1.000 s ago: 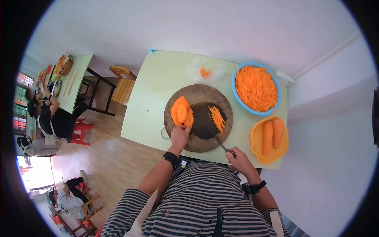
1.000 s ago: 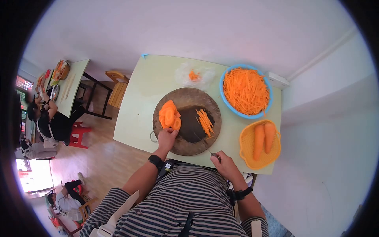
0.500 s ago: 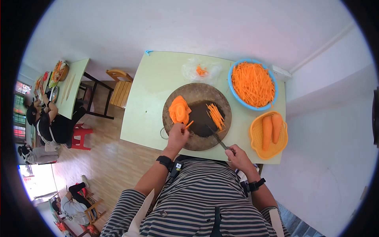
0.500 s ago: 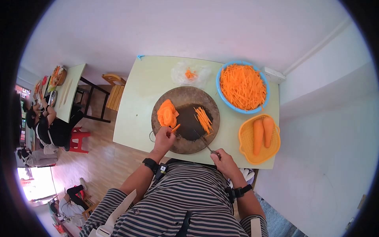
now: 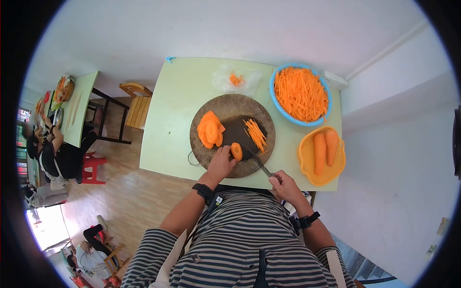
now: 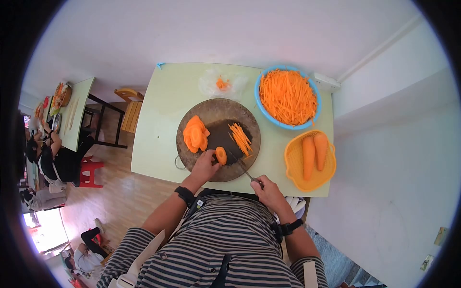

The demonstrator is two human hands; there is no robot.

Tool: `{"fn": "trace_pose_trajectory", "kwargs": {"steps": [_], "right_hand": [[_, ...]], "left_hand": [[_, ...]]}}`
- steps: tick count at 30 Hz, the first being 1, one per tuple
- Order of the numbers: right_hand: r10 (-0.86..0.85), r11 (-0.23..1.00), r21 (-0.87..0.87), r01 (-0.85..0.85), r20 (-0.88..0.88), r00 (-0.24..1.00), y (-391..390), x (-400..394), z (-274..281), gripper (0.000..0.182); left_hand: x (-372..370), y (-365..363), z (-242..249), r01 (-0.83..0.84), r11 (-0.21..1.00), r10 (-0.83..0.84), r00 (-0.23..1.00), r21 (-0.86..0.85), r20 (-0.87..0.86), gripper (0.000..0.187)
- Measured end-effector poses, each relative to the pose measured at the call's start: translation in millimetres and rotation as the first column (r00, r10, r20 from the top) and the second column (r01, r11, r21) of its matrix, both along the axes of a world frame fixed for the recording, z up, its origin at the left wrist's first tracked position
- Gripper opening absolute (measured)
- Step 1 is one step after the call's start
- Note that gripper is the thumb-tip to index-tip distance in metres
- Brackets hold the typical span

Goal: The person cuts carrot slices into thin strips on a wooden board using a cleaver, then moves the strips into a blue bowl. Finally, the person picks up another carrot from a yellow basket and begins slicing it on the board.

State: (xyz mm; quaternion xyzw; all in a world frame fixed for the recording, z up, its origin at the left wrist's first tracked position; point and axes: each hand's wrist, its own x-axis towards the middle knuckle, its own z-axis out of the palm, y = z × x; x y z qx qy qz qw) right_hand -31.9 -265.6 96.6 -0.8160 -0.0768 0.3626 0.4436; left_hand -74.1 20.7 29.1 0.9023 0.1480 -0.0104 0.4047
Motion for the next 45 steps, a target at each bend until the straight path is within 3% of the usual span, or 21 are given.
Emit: {"fn": "trace_pose_trajectory", "kwargs": {"steps": [4,7,9,13,15,20,22,24,31,33,35,40,45], "right_hand": [[-0.011,0.999,0.036,0.011,-0.013,1.000,1,1,0,0.036],[0.001,0.999,0.034,-0.004,0.090,0.996,7,1,7,0.036],[-0.018,0.998,0.055,0.013,0.083,0.996,9,3,2,0.036],[-0.039,0.998,0.043,0.040,-0.026,0.999,7,10,6,0.037],[-0.048,0.998,0.035,0.049,-0.042,0.998,6,15,6,0.037],[-0.112,0.994,-0.003,0.112,-0.091,0.990,2,36,0,0.036],[0.013,1.000,0.005,-0.014,0.161,0.987,2,47,-11,0.034],[0.027,1.000,0.006,-0.028,0.199,0.980,6,50,-10,0.034],[0.026,0.998,-0.053,-0.016,0.204,0.979,31,17,-6,0.035],[0.061,0.995,-0.093,-0.039,0.243,0.968,36,5,-5,0.035],[0.118,0.986,-0.149,-0.072,0.323,0.939,43,-4,0,0.036],[0.143,0.976,-0.201,-0.080,0.321,0.936,55,-11,12,0.034],[0.146,0.974,-0.214,-0.078,0.321,0.936,64,-19,15,0.040]], "left_hand": [[10,-3,-4,0.055,0.996,-0.057,0.998,0.065,0.037,0.051],[21,-11,7,0.033,0.999,-0.032,0.999,-0.018,0.017,0.039],[26,-14,12,-0.016,0.990,0.015,1.000,-0.138,-0.013,0.034],[27,-12,3,0.006,0.989,-0.004,1.000,-0.150,0.016,0.031],[25,-12,2,0.076,0.997,-0.076,0.997,-0.021,0.001,0.031],[20,-16,3,0.100,0.993,-0.102,0.994,0.056,0.040,0.027],[20,-17,1,0.104,0.991,-0.108,0.993,0.085,0.043,0.025],[19,-20,-2,0.085,0.977,-0.110,0.987,0.196,0.121,0.025],[29,-17,-13,0.130,0.972,-0.165,0.971,0.196,0.175,0.023],[32,-16,-13,0.127,0.949,-0.197,0.953,0.290,0.228,0.025],[30,-12,-8,0.157,0.939,-0.230,0.949,0.306,0.216,0.026],[30,-10,-19,0.214,0.908,-0.284,0.946,0.359,0.157,0.030],[31,-12,-31,0.131,0.905,-0.227,0.953,0.405,0.199,0.024]]}}
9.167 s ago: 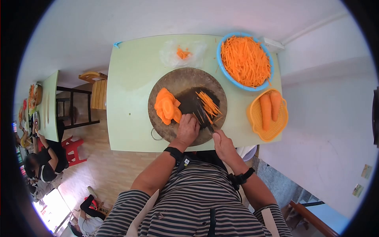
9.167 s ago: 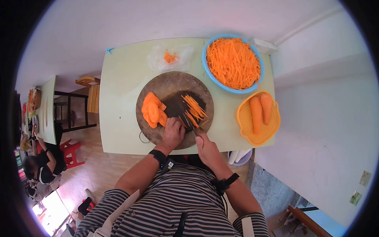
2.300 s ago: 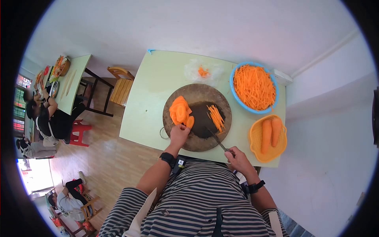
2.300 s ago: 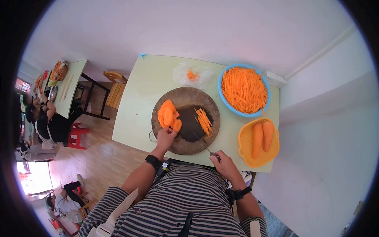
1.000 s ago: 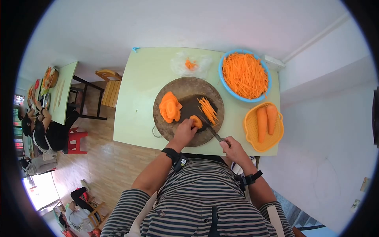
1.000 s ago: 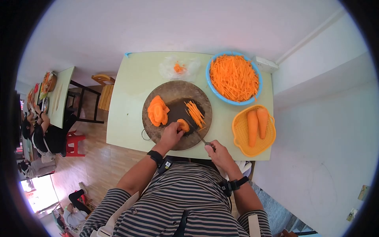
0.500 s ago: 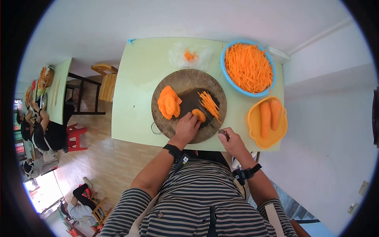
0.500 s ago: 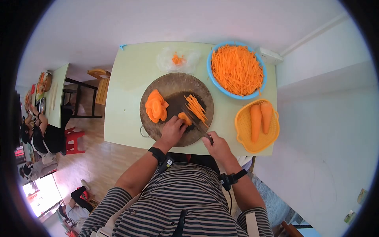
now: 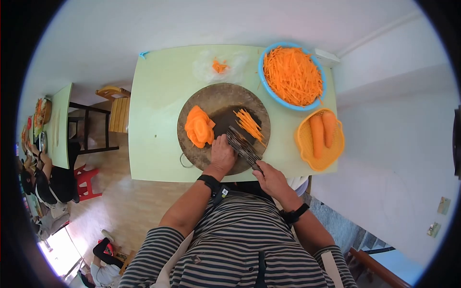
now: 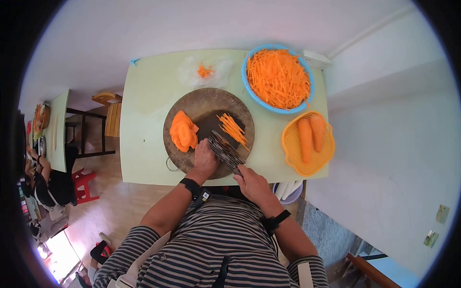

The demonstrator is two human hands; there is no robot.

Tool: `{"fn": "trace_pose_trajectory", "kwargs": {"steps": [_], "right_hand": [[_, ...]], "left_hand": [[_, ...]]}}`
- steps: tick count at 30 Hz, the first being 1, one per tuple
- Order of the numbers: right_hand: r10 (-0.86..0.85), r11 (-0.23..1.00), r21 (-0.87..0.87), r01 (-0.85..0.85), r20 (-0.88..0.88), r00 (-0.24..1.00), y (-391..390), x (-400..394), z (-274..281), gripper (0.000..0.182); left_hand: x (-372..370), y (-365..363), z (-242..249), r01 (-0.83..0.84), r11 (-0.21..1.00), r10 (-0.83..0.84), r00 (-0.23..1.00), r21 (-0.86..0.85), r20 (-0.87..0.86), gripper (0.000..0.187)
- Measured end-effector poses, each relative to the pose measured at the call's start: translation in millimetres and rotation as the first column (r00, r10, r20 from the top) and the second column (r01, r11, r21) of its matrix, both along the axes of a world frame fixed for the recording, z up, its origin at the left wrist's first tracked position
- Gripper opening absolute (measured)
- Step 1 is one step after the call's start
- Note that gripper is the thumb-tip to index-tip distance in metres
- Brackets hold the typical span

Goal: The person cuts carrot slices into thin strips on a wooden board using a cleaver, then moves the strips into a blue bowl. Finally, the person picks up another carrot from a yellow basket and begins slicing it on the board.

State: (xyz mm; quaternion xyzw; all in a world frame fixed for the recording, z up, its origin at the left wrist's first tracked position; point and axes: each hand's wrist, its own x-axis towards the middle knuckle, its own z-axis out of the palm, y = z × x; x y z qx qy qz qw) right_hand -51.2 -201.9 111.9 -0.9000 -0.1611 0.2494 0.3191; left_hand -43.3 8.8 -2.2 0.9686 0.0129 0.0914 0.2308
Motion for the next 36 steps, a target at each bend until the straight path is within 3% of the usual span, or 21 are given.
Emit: {"fn": "trace_pose_trajectory", "kwargs": {"steps": [7,9,18,28,30,36], "right_hand": [[-0.081,0.997,0.000,0.081,-0.042,0.996,10,-7,9,0.040],[-0.069,0.996,-0.055,0.071,0.041,0.997,12,-12,9,0.039],[-0.085,0.996,-0.011,0.087,0.140,0.986,10,-21,-2,0.040],[-0.049,0.985,-0.158,0.067,0.114,0.992,19,-1,-5,0.042],[-0.063,0.980,-0.188,0.064,0.010,0.998,27,9,0,0.043],[-0.156,0.986,-0.062,0.155,-0.002,0.988,35,25,-2,0.043]], "left_hand": [[3,13,1,0.142,0.989,-0.141,0.990,-0.031,0.022,0.029],[5,14,-2,0.129,0.991,-0.127,0.990,-0.031,0.067,0.029],[6,17,3,0.182,0.983,-0.182,0.983,-0.020,0.012,0.028],[6,17,5,0.158,0.987,-0.157,0.987,-0.039,0.021,0.025],[7,18,3,0.195,0.979,-0.192,0.979,-0.050,0.067,0.023],[9,13,11,0.157,0.983,-0.147,0.983,-0.091,0.114,0.018]]}}
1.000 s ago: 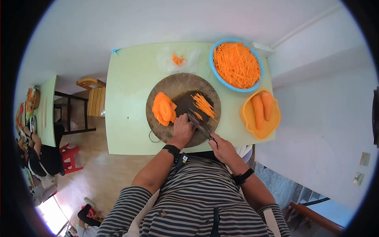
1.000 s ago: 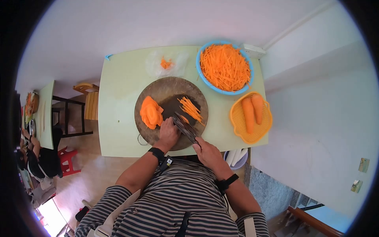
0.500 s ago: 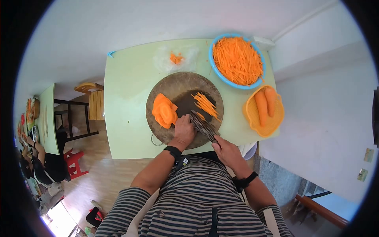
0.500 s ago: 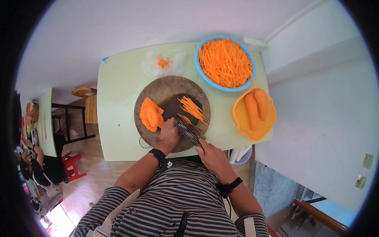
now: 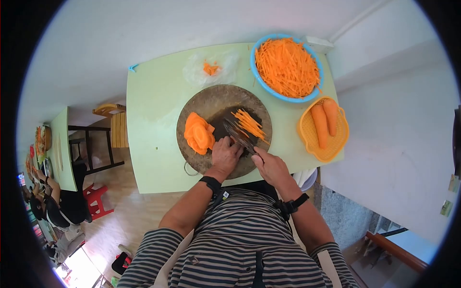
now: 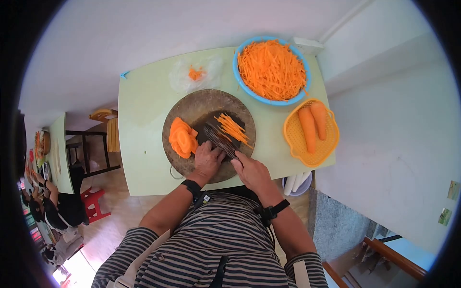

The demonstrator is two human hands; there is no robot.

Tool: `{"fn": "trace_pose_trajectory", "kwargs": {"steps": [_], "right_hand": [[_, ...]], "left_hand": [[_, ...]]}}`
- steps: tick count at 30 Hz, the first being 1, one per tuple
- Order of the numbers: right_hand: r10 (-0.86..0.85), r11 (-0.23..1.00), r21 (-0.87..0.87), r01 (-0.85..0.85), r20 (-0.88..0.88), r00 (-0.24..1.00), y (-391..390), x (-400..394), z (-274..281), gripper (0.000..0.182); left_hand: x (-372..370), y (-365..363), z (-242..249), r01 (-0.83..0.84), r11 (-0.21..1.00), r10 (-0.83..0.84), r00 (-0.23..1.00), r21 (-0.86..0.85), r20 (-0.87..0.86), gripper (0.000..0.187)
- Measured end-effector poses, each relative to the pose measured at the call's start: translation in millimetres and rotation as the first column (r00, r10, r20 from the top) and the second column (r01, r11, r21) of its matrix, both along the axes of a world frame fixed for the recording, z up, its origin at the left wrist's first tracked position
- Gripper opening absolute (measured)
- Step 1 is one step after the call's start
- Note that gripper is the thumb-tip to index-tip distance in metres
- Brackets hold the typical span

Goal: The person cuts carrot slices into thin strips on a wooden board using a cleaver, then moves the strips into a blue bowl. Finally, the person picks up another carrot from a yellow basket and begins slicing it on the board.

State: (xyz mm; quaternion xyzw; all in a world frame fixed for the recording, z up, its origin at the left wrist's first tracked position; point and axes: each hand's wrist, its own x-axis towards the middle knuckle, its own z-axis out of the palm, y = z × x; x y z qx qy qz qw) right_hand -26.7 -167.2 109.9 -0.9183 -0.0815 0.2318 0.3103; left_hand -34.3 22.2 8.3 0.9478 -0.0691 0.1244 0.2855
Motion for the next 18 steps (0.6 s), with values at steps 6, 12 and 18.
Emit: {"fn": "trace_pose_trajectory", "kwargs": {"steps": [6,12,18], "right_hand": [[0.075,0.996,-0.050,-0.073,0.047,0.996,-22,-31,-3,0.041],[0.087,0.992,-0.100,-0.076,0.109,0.990,-24,-35,0,0.039],[0.104,0.990,-0.104,-0.098,0.053,0.993,-2,-9,-3,0.041]], "left_hand": [[-3,4,-12,0.017,1.000,-0.016,0.999,0.023,-0.038,0.021],[-2,4,-5,0.016,0.999,-0.011,0.995,0.050,-0.095,0.023],[-1,6,-7,0.046,0.999,-0.046,0.999,0.004,-0.004,0.019]]}}
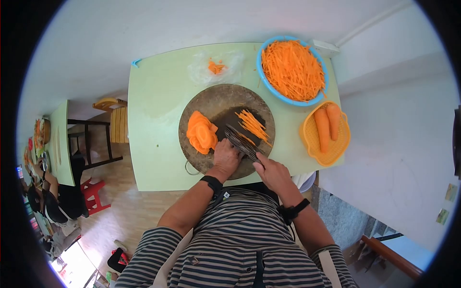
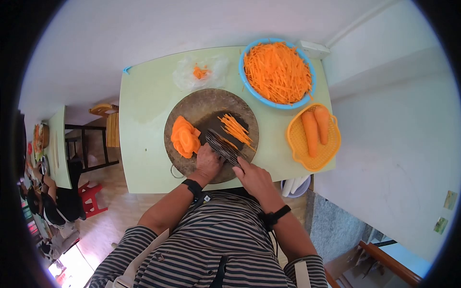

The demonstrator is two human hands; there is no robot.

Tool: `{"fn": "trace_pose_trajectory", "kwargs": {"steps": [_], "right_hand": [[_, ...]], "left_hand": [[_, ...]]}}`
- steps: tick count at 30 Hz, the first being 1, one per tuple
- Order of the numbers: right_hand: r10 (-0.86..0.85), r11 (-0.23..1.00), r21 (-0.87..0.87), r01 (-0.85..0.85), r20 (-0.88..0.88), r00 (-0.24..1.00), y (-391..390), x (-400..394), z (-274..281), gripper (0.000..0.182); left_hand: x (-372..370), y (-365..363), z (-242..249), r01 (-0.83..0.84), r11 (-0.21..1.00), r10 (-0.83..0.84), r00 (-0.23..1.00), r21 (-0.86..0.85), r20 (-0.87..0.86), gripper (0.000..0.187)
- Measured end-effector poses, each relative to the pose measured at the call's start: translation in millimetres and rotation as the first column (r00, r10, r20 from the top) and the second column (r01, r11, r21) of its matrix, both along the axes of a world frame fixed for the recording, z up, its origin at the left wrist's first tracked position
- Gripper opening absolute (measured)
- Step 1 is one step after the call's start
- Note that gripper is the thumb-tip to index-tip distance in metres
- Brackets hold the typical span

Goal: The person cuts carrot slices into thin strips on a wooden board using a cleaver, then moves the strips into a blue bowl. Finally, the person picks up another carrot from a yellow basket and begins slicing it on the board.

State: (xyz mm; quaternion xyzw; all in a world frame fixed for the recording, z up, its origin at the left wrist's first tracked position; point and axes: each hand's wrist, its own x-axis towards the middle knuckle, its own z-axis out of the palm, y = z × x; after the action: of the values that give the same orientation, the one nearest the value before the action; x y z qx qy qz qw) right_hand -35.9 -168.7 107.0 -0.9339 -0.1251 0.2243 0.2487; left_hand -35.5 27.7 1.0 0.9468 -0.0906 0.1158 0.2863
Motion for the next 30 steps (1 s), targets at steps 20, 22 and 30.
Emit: {"fn": "trace_pose_trajectory", "kwargs": {"steps": [20,22,30], "right_hand": [[-0.010,1.000,-0.017,0.009,-0.055,0.998,4,5,10,0.043],[-0.005,1.000,0.002,0.005,-0.042,0.999,7,12,0,0.043],[-0.008,0.998,0.063,0.005,0.036,0.999,-15,-15,-1,0.042]], "left_hand": [[2,-1,0,-0.053,0.993,0.049,0.998,-0.104,-0.039,0.016],[3,-2,0,-0.062,0.992,0.059,0.998,-0.109,-0.024,0.016],[4,0,6,-0.055,0.979,0.048,0.998,-0.196,-0.042,0.023]]}}
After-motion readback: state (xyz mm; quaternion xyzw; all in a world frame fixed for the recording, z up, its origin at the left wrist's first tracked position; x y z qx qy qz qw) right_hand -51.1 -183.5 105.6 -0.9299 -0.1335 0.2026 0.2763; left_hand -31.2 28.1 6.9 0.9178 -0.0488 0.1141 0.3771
